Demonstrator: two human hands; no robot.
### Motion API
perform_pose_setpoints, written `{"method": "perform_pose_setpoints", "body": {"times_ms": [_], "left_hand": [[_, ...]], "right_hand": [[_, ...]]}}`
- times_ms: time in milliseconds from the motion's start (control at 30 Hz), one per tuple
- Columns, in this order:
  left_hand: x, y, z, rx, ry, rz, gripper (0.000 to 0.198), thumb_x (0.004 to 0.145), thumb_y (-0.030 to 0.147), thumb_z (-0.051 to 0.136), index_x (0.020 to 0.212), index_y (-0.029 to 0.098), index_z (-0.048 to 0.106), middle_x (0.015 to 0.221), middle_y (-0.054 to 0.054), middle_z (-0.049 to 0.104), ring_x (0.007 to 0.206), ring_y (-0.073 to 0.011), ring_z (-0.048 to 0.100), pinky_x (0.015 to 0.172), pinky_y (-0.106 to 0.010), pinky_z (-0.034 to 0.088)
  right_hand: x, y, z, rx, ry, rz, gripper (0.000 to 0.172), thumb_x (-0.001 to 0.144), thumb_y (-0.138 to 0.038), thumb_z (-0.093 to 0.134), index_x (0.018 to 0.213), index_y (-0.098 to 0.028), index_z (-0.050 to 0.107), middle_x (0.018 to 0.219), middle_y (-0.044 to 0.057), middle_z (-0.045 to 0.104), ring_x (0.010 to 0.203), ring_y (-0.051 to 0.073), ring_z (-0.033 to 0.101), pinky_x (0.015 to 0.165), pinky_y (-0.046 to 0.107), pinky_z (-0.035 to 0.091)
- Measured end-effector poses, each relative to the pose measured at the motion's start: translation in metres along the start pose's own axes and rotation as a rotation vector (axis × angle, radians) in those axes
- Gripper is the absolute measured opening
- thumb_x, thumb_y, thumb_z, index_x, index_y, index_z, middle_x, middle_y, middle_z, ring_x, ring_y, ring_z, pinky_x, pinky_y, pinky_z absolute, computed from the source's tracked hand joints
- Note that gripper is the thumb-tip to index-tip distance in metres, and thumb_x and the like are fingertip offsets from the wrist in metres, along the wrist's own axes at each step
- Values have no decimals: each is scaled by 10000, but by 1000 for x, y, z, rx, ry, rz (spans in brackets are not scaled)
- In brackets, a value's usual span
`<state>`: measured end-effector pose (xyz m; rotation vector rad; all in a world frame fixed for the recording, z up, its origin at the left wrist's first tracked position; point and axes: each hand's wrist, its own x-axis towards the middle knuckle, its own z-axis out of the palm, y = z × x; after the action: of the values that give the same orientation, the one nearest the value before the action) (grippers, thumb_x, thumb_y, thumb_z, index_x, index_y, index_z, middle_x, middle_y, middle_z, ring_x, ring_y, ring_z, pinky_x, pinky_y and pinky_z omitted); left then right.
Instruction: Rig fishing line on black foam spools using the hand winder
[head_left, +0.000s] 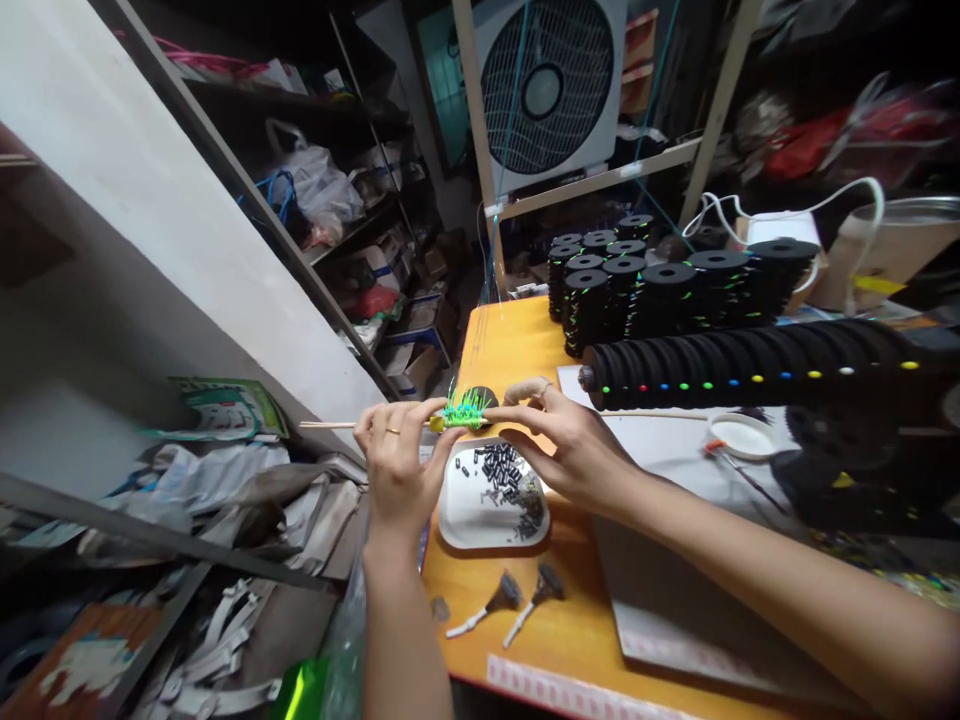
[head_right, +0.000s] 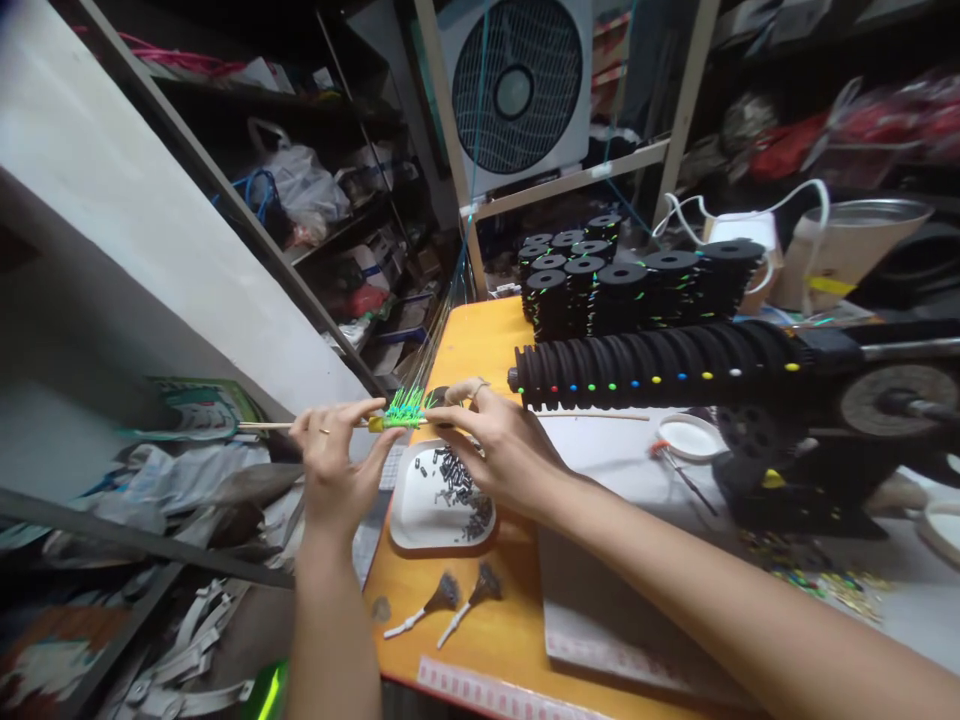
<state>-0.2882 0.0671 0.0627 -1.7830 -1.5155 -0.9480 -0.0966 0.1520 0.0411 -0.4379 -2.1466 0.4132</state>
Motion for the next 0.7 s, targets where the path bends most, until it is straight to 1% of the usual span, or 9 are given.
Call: {"method": "perform_pose_setpoints", "body": {"times_ms": [67,133,233,300,400,467,533,600,700], "left_hand": [[-4,1,6,0,24,-4,276,817,264,712,1065,215,601,906,-47,696,896,-231,603,975,-442,327],[-8,1,10,4,36,-9,270,818,248,705,1065,218,603,902,-49,699,911,-236,593,1008,-465,308],[-13,2,14,-6,43,-13,280,810,208,700,1072,218,603,912,-52,701,936,-241,586,1026,-479,296],[-14,3,16,-19,47,-9,288,805,191,699,1075,214,601,911,-54,700,935,-240,588,1022,-477,300],[-15,7,18,-34,45,3,296,805,208,708,1079,206,597,898,-59,701,927,-240,594,1015,-476,305],[-16,9,20,-40,49,5,304,804,233,719,1079,208,592,891,-57,703,922,-239,597,1012,-476,307],[-16,11,21,-44,57,3,309,805,247,723,1081,215,588,889,-48,704,910,-232,604,1005,-469,314],[-17,12,22,-47,58,0,311,812,242,717,1092,219,583,918,-49,699,907,-224,615,1000,-460,319],[-16,16,23,-69,24,17,336,823,208,698,1135,214,574,1033,-86,663,971,-224,614,984,-441,339]], "right_hand": [[-4,2,-1,-20,5,7,276,928,-187,520,1182,-214,621,1089,95,585,941,186,608,774,325,530],[-9,4,-3,-48,-2,43,336,922,-176,521,1252,-221,568,1136,103,576,984,203,606,797,344,538],[-16,3,-4,-88,-19,113,381,935,-207,508,1316,-223,500,1206,119,536,979,204,605,799,354,547],[-19,3,-4,-108,-30,119,374,941,-221,503,1315,-236,506,1219,117,516,950,195,601,779,347,548],[-20,1,-3,-113,-33,60,371,933,-191,513,1293,-277,542,1199,90,518,931,179,588,762,323,538],[-21,0,-3,-99,-16,26,339,930,-176,518,1245,-282,579,1172,79,531,965,181,584,786,319,532],[-21,-1,-2,-81,4,39,272,927,-187,527,1181,-253,601,1148,87,540,1010,199,579,811,334,529],[-22,0,-2,-70,15,86,228,925,-202,530,1147,-227,578,1122,99,547,1013,218,580,810,357,532],[-24,2,-1,-63,16,119,269,925,-179,514,1190,-218,495,1140,108,538,1016,224,582,828,373,535]]}}
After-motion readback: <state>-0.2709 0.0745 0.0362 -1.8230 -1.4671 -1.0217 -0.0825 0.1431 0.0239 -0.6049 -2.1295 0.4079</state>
